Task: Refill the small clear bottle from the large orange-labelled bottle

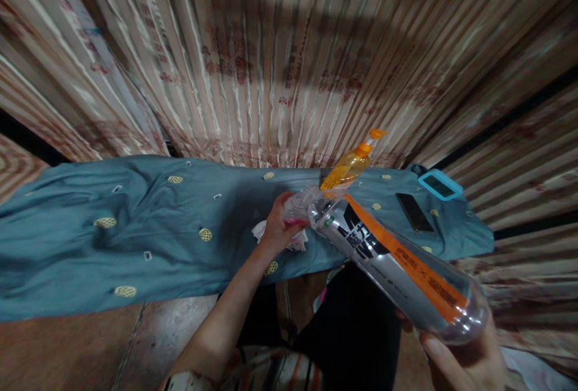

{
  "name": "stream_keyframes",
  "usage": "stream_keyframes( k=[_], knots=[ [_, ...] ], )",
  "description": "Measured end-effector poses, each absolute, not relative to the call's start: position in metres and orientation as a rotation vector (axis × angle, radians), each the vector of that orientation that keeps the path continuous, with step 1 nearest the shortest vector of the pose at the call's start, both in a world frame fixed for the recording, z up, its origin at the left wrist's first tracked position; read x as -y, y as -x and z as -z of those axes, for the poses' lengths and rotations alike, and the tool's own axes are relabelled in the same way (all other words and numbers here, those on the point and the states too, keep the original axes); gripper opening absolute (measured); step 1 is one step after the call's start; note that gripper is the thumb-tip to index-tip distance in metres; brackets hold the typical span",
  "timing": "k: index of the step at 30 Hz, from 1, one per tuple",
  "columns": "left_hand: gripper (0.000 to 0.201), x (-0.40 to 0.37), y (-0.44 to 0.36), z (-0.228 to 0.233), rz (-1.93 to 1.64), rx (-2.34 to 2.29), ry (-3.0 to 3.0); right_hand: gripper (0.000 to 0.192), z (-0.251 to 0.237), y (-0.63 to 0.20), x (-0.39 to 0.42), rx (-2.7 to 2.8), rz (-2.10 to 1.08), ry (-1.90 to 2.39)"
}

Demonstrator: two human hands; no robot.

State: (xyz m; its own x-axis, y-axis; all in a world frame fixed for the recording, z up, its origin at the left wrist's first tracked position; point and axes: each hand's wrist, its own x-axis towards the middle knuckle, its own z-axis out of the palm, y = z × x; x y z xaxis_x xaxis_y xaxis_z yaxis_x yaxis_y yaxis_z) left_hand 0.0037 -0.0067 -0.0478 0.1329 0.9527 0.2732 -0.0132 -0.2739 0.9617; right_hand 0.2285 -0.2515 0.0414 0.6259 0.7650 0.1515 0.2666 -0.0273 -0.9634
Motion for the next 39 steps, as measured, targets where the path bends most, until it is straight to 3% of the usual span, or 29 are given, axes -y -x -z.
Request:
stream_keyframes(
  k=[39],
  knots=[
    [0.079, 0.004, -0.002, 0.048, -1.319, -0.958, -1.517, 0.109, -0.023, -0.239, 0.25, 0.881, -0.47, 1.502]
  ],
)
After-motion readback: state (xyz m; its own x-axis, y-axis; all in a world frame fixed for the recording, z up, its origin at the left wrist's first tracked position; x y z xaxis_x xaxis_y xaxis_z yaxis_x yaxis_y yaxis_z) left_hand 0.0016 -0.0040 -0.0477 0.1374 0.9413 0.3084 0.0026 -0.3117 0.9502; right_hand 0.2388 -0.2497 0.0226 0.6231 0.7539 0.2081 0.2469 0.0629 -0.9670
